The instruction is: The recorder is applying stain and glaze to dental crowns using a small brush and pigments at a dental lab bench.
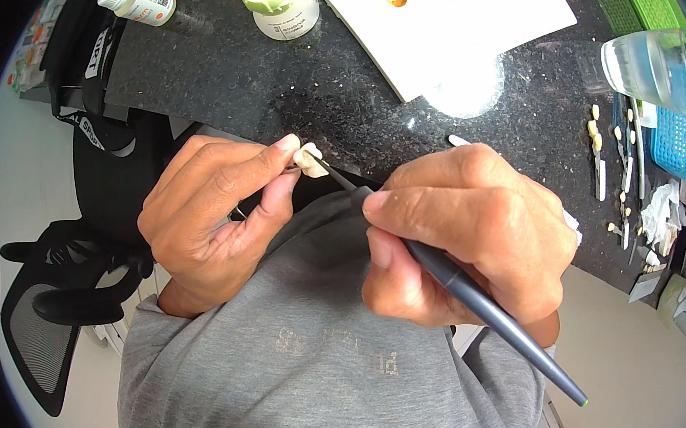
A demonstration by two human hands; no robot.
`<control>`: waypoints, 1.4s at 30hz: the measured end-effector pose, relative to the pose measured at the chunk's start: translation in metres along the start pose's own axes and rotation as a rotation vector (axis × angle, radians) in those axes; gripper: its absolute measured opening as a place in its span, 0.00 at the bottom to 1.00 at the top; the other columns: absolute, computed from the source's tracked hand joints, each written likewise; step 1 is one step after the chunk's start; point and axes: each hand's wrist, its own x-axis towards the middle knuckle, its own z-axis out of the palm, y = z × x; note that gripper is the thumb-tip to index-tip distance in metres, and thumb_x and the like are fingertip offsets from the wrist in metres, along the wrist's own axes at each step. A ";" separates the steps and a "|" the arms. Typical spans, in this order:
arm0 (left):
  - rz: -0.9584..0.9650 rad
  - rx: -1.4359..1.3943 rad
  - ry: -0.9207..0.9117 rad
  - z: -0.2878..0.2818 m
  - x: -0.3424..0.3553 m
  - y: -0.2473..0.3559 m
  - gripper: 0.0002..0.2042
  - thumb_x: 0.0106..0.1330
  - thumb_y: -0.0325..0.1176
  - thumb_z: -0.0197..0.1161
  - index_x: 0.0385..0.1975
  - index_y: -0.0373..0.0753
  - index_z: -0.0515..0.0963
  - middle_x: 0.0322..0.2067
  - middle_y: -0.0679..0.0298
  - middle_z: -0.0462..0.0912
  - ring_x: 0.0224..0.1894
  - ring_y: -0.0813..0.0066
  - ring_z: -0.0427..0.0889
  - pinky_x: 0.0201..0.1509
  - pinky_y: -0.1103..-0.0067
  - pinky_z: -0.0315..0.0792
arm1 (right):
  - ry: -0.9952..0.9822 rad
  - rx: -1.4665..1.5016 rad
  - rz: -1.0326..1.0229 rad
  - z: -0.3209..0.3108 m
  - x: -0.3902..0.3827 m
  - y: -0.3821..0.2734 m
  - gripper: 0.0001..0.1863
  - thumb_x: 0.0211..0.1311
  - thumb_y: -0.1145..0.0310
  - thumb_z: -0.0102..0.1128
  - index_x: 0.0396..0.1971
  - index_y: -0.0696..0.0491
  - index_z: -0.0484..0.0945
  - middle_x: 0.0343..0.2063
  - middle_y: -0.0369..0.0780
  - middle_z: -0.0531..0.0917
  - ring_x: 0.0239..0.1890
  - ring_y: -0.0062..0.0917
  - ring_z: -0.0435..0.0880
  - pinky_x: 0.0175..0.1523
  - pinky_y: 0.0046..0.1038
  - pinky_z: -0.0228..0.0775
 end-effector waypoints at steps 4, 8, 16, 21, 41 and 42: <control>0.009 0.000 -0.006 0.000 -0.001 -0.001 0.15 0.39 0.15 0.69 0.31 0.31 0.82 0.25 0.60 0.82 0.25 0.71 0.79 0.26 0.82 0.72 | -0.008 0.063 -0.032 0.001 0.000 0.002 0.07 0.54 0.79 0.55 0.30 0.65 0.69 0.20 0.45 0.76 0.20 0.24 0.79 0.21 0.18 0.71; 0.012 0.000 -0.005 0.000 0.000 -0.001 0.15 0.40 0.15 0.69 0.32 0.31 0.82 0.25 0.60 0.82 0.25 0.71 0.80 0.26 0.82 0.72 | 0.005 0.059 -0.038 0.001 -0.001 0.005 0.06 0.55 0.79 0.55 0.30 0.65 0.69 0.20 0.45 0.76 0.20 0.23 0.78 0.21 0.18 0.71; 0.036 -0.010 -0.006 0.000 0.000 -0.002 0.15 0.40 0.16 0.69 0.32 0.31 0.81 0.25 0.60 0.83 0.25 0.71 0.80 0.26 0.81 0.72 | 0.008 0.104 -0.046 0.001 -0.001 0.005 0.06 0.54 0.79 0.54 0.30 0.65 0.69 0.21 0.45 0.76 0.20 0.23 0.78 0.21 0.18 0.71; 0.034 0.000 -0.014 0.000 0.000 -0.002 0.14 0.41 0.16 0.69 0.32 0.31 0.81 0.26 0.60 0.83 0.25 0.71 0.80 0.26 0.81 0.72 | -0.011 0.088 -0.033 -0.001 -0.002 0.005 0.06 0.54 0.79 0.54 0.30 0.65 0.69 0.21 0.45 0.76 0.20 0.24 0.78 0.21 0.18 0.72; 0.021 -0.005 -0.018 0.000 0.001 -0.001 0.15 0.39 0.15 0.69 0.31 0.30 0.81 0.25 0.60 0.82 0.25 0.70 0.79 0.26 0.81 0.72 | -0.032 0.053 -0.036 -0.003 -0.002 0.004 0.09 0.52 0.79 0.56 0.33 0.64 0.70 0.22 0.46 0.76 0.21 0.23 0.78 0.23 0.18 0.71; 0.017 -0.007 -0.019 0.000 0.000 -0.001 0.15 0.39 0.15 0.69 0.31 0.30 0.81 0.25 0.60 0.82 0.25 0.70 0.79 0.26 0.81 0.72 | -0.035 0.044 -0.026 -0.004 -0.002 0.004 0.09 0.53 0.79 0.57 0.33 0.64 0.70 0.22 0.46 0.77 0.21 0.23 0.78 0.23 0.18 0.71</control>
